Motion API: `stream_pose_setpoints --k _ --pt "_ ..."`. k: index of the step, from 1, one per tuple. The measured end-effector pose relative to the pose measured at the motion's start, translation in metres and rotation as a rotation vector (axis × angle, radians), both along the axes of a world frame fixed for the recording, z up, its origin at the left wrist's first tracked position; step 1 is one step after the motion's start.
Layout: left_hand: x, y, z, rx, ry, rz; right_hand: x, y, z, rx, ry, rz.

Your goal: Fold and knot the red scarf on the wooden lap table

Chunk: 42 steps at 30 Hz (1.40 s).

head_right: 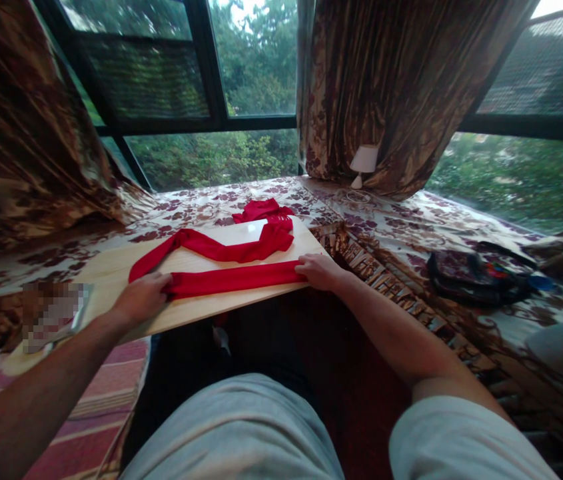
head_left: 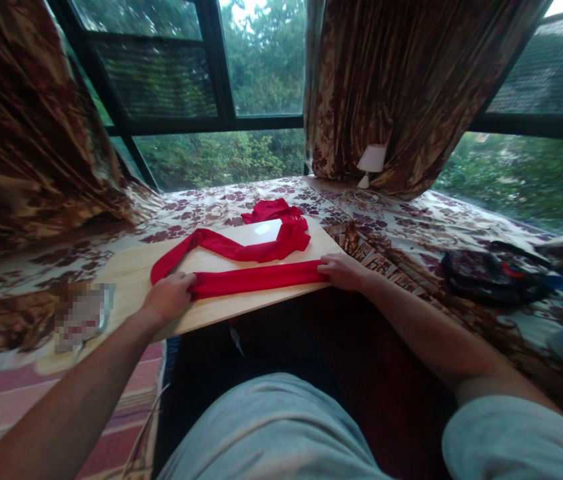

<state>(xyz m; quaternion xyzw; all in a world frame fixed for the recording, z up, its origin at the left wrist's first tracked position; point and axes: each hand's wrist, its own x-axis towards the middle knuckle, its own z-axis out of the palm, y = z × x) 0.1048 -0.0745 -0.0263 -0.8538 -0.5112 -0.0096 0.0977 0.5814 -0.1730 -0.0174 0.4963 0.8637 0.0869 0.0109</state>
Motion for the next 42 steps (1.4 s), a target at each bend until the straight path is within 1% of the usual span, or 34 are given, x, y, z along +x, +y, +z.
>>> stream_pose_setpoints --k 5,7,10,13,16,17,19,22,24,26,29,32,34,38,40,42 --pt "-0.001 0.002 -0.003 -0.020 -0.016 0.002 0.008 -0.007 -0.006 0.053 -0.008 0.013" --pt "-0.002 0.004 -0.004 -0.023 -0.017 -0.004 0.008 -0.011 -0.004 0.044 -0.002 0.007" --pt "-0.002 0.006 -0.005 -0.022 -0.013 -0.004 0.006 -0.015 0.004 0.015 0.006 -0.002" --pt "-0.002 0.006 -0.005 0.001 0.005 -0.013 -0.004 -0.015 0.014 0.016 -0.012 -0.068" --pt "-0.002 0.006 -0.006 0.033 0.011 -0.025 -0.026 -0.008 0.019 0.064 0.020 -0.122" --pt "-0.002 0.006 -0.007 0.038 0.006 -0.025 -0.036 -0.004 0.018 0.081 0.060 -0.109" --pt "-0.002 0.005 -0.007 0.036 -0.009 -0.017 -0.058 0.003 0.013 0.096 0.166 -0.025" --pt "-0.004 0.003 -0.007 0.027 -0.023 -0.009 -0.085 0.014 0.002 0.045 0.279 0.161" --pt "-0.007 0.002 -0.006 0.027 -0.014 -0.004 -0.094 0.021 -0.005 0.005 0.303 0.226" --pt "-0.011 0.002 -0.003 0.026 0.001 -0.001 -0.096 0.026 -0.011 -0.002 0.323 0.230" --pt "-0.017 0.004 0.002 0.027 0.019 0.007 -0.093 0.033 -0.019 0.030 0.367 0.217" --pt "-0.022 0.008 0.008 0.034 0.037 0.051 -0.090 0.035 -0.023 0.045 0.391 0.217" --pt "-0.023 0.009 0.012 0.074 -0.004 0.117 -0.090 0.035 -0.024 0.041 0.397 0.217" --pt "-0.024 0.005 0.017 0.203 -0.172 0.249 -0.091 0.033 -0.022 0.032 0.393 0.216" --pt "-0.025 0.002 0.016 0.197 -0.176 0.263 -0.092 0.033 -0.021 0.028 0.386 0.207" --pt "-0.027 0.000 0.013 0.150 -0.119 0.235 -0.091 0.033 -0.021 0.025 0.373 0.200"
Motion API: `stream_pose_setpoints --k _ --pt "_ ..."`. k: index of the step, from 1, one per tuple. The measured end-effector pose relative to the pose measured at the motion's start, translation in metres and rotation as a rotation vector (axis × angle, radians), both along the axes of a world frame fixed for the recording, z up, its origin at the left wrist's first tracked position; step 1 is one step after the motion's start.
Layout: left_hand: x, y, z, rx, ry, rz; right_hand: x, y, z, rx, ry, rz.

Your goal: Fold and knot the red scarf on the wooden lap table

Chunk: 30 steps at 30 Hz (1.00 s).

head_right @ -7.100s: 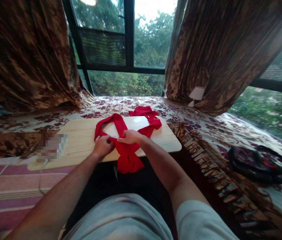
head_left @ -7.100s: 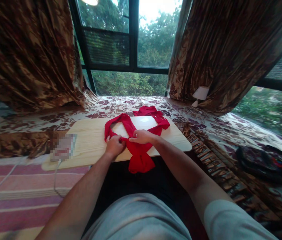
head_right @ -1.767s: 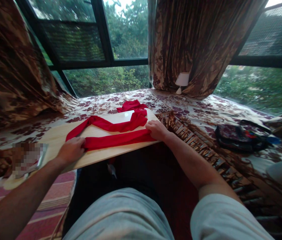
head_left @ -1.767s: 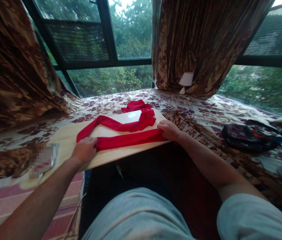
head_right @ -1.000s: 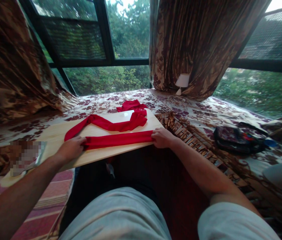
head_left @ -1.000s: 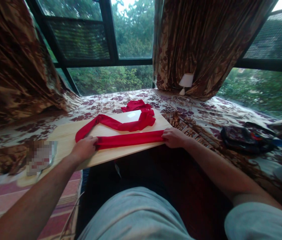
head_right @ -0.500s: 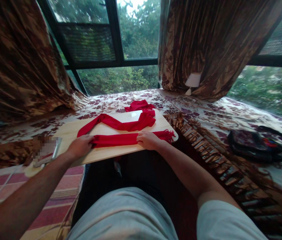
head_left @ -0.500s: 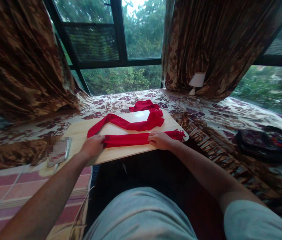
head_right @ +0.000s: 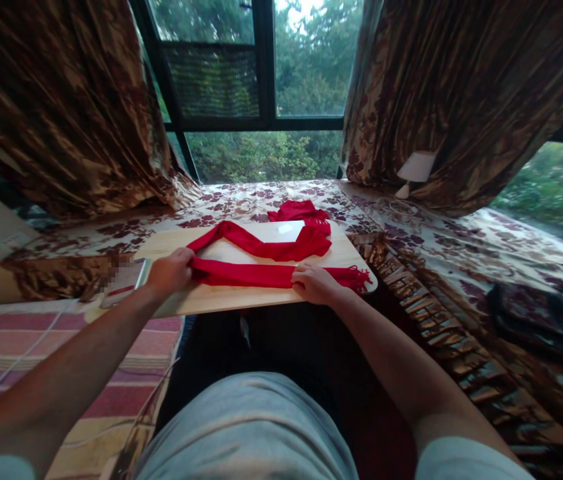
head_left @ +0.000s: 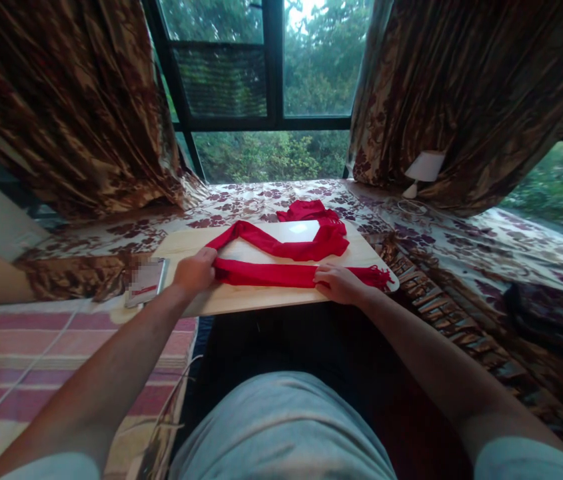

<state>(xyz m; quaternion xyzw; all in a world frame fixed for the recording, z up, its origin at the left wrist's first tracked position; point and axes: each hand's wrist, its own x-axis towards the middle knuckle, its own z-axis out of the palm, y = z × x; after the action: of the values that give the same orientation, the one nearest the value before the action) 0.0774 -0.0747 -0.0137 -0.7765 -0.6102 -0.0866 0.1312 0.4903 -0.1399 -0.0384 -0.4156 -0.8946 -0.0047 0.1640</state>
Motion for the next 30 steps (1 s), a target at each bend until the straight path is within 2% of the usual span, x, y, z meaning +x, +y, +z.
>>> stream_pose_setpoints --k 4,7,9,11,13,15,20,23,25,27,30 --pt "-0.007 -0.004 -0.009 -0.122 0.082 -0.122 0.001 0.000 0.001 -0.004 -0.026 0.005" --pt "-0.008 -0.009 -0.013 -0.162 -0.009 -0.141 -0.001 -0.001 0.006 -0.011 -0.036 -0.005" --pt "-0.005 -0.012 -0.013 -0.087 -0.156 -0.019 -0.004 0.001 0.011 -0.045 -0.050 -0.049" --pt "-0.001 -0.013 -0.012 -0.003 -0.328 0.204 -0.008 0.005 0.016 -0.087 -0.071 -0.127" --pt "0.004 -0.010 -0.011 -0.044 -0.464 0.415 -0.015 0.011 0.018 -0.090 -0.082 -0.208" --pt "0.006 -0.004 -0.012 -0.158 -0.534 0.525 -0.024 0.016 0.017 -0.060 -0.063 -0.237" --pt "0.001 0.014 -0.021 -0.196 -0.579 0.574 -0.055 0.017 0.008 -0.051 -0.038 -0.092" --pt "-0.004 0.026 -0.026 -0.213 -0.651 0.576 -0.075 0.012 0.005 -0.048 -0.095 -0.097" --pt "-0.005 0.034 -0.028 -0.195 -0.814 0.600 -0.086 0.008 0.006 -0.040 -0.117 -0.142" --pt "-0.004 0.041 -0.030 -0.138 -1.085 0.630 -0.096 0.003 0.008 -0.038 -0.132 -0.165" --pt "-0.001 0.049 -0.030 -0.076 -1.393 0.643 -0.111 -0.005 0.012 -0.030 -0.160 -0.148"
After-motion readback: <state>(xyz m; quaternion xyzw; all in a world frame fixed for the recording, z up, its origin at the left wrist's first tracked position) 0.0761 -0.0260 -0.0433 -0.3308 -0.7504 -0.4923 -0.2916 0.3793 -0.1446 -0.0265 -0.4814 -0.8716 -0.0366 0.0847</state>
